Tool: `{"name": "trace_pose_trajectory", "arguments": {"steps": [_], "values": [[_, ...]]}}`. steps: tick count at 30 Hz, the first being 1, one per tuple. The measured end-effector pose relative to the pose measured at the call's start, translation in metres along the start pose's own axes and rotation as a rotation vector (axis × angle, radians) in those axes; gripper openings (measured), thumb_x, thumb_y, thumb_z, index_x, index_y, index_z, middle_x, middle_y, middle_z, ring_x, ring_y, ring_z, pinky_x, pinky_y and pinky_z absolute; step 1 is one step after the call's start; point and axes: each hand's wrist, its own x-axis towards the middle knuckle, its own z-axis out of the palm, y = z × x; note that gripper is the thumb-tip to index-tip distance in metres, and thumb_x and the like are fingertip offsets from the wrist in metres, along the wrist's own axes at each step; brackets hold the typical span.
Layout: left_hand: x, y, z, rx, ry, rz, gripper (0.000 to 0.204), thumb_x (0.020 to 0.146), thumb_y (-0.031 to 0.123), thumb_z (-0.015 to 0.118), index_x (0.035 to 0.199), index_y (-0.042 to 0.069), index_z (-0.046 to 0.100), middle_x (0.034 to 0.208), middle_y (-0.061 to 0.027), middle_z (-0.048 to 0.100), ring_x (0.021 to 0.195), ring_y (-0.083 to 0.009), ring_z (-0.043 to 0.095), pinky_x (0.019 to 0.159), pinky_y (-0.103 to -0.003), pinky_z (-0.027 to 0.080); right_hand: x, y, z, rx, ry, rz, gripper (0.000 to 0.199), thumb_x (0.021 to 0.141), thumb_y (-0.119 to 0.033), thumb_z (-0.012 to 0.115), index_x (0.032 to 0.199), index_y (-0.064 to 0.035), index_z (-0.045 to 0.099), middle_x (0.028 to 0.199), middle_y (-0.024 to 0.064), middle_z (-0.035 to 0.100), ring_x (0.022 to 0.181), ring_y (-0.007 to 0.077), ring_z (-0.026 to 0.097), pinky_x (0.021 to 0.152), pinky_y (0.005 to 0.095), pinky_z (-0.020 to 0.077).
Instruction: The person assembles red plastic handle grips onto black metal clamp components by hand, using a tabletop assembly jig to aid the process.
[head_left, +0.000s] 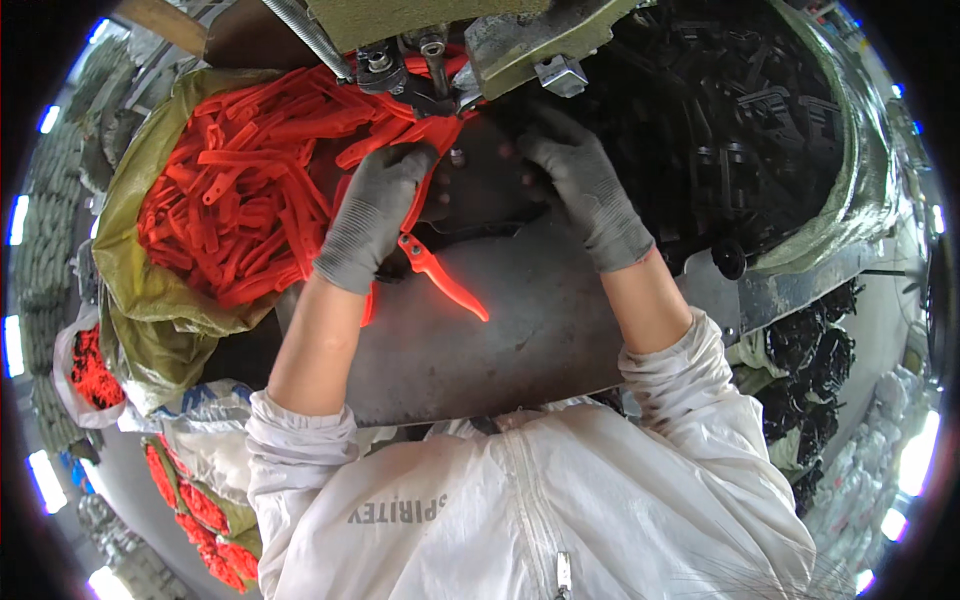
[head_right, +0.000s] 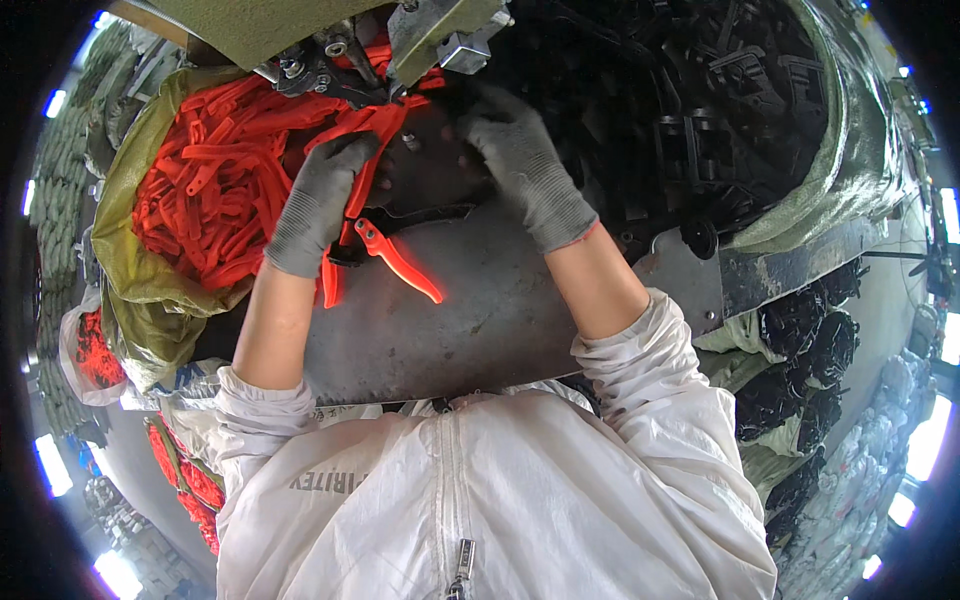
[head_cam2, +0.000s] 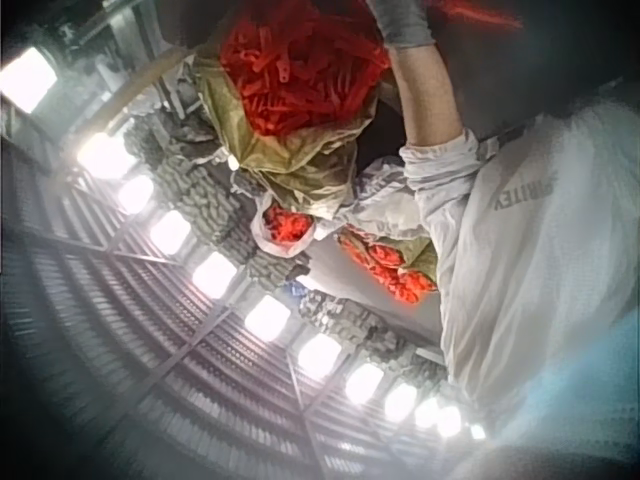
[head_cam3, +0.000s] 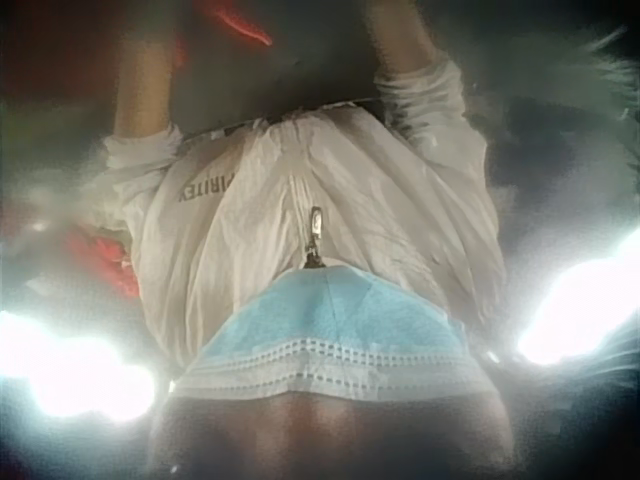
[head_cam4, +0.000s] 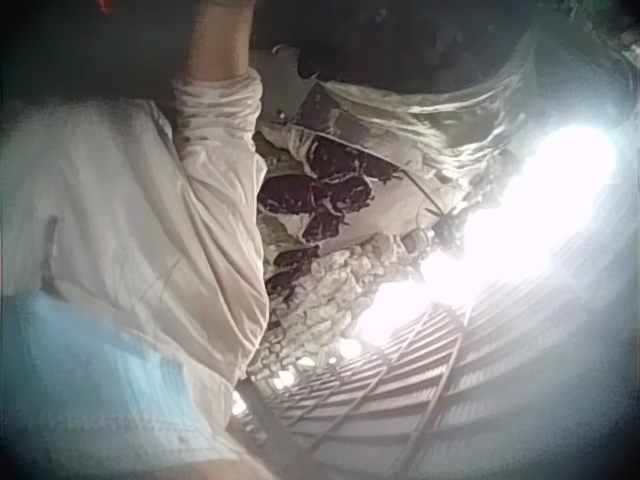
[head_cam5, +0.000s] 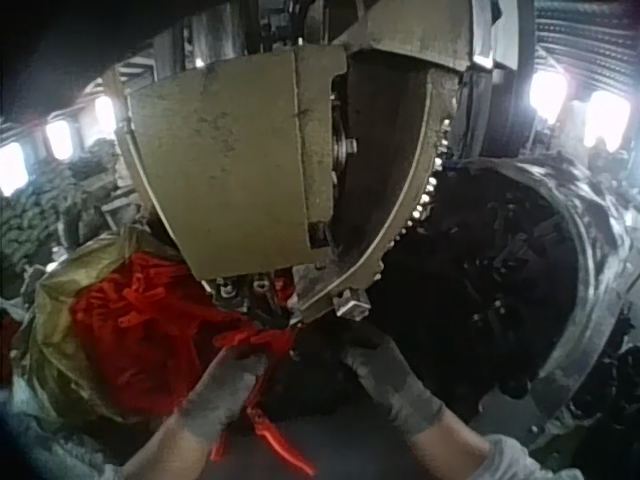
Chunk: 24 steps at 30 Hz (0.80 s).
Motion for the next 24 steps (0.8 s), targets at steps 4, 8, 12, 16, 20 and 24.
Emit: {"name": "trace_pose_trajectory", "arguments": {"steps": [4,8,12,16,20,24], "values": [[0.001,-0.009,0.007,-0.049,0.112,0.057,0.031,0.102,0.023,0.060,0.116,-0.003,0.068,0.103,-0.0105,0.072,0.083,-0.0163,0.069,0.073,-0.031,0.061,-0.004,-0.012,0.007,0.014,0.032,0.080,0.059,0.095,-0.011,0.062,0.152,-0.0038,0.047,0.093,0.0042,0.069,0.065,0.0065,0.054,0.054,0.0208,0.0447],[0.000,-0.006,0.006,-0.062,0.112,0.075,0.028,0.099,0.019,0.060,0.114,-0.003,0.068,0.096,-0.0098,0.072,0.081,-0.0162,0.070,0.068,-0.032,0.060,-0.002,-0.007,0.017,-0.145,-0.052,0.052,0.041,0.098,-0.012,0.063,0.139,-0.0070,0.059,0.092,0.0052,0.069,0.065,0.0079,0.058,0.054,0.0241,0.0485],[0.001,-0.008,0.007,-0.008,0.070,0.158,0.028,0.098,0.017,0.060,0.113,-0.004,0.069,0.095,-0.0095,0.072,0.082,-0.0155,0.070,0.069,-0.032,0.060,0.002,-0.006,0.020,-0.204,-0.107,0.020,0.046,0.096,-0.013,0.064,0.140,-0.0049,0.056,0.087,0.0047,0.066,0.063,0.0081,0.056,0.050,0.0246,0.0451],[0.010,-0.029,0.006,0.080,0.068,0.066,0.028,0.097,0.016,0.061,0.114,-0.004,0.069,0.092,-0.0098,0.073,0.080,-0.0171,0.071,0.070,-0.031,0.058,0.021,0.009,0.011,-0.252,-0.215,0.180,0.035,0.095,-0.012,0.064,0.128,-0.0012,0.058,0.084,0.0054,0.063,0.060,0.0086,0.055,0.047,0.0243,0.0400],[0.001,-0.040,-0.074,1.532,0.419,1.114,0.022,0.094,0.014,0.062,0.110,0.001,0.070,0.088,-0.0157,0.074,0.077,-0.0291,0.072,0.072,-0.037,0.057,0.017,0.027,0.014,-0.244,-0.162,0.126,0.022,0.096,-0.013,0.064,0.115,-0.0006,0.060,0.083,0.0067,0.063,0.060,0.0091,0.056,0.047,0.0248,0.0408],[-0.053,-0.045,-0.079,0.790,0.434,0.342,0.027,0.089,0.016,0.067,0.113,0.004,0.068,0.098,-0.0200,0.073,0.086,-0.0376,0.071,0.078,-0.044,0.058,0.020,0.026,0.000,-0.210,-0.165,0.242,0.026,0.099,-0.014,0.061,0.122,-0.0015,0.059,0.086,0.0071,0.063,0.061,0.0080,0.056,0.048,0.0249,0.0438]]}}
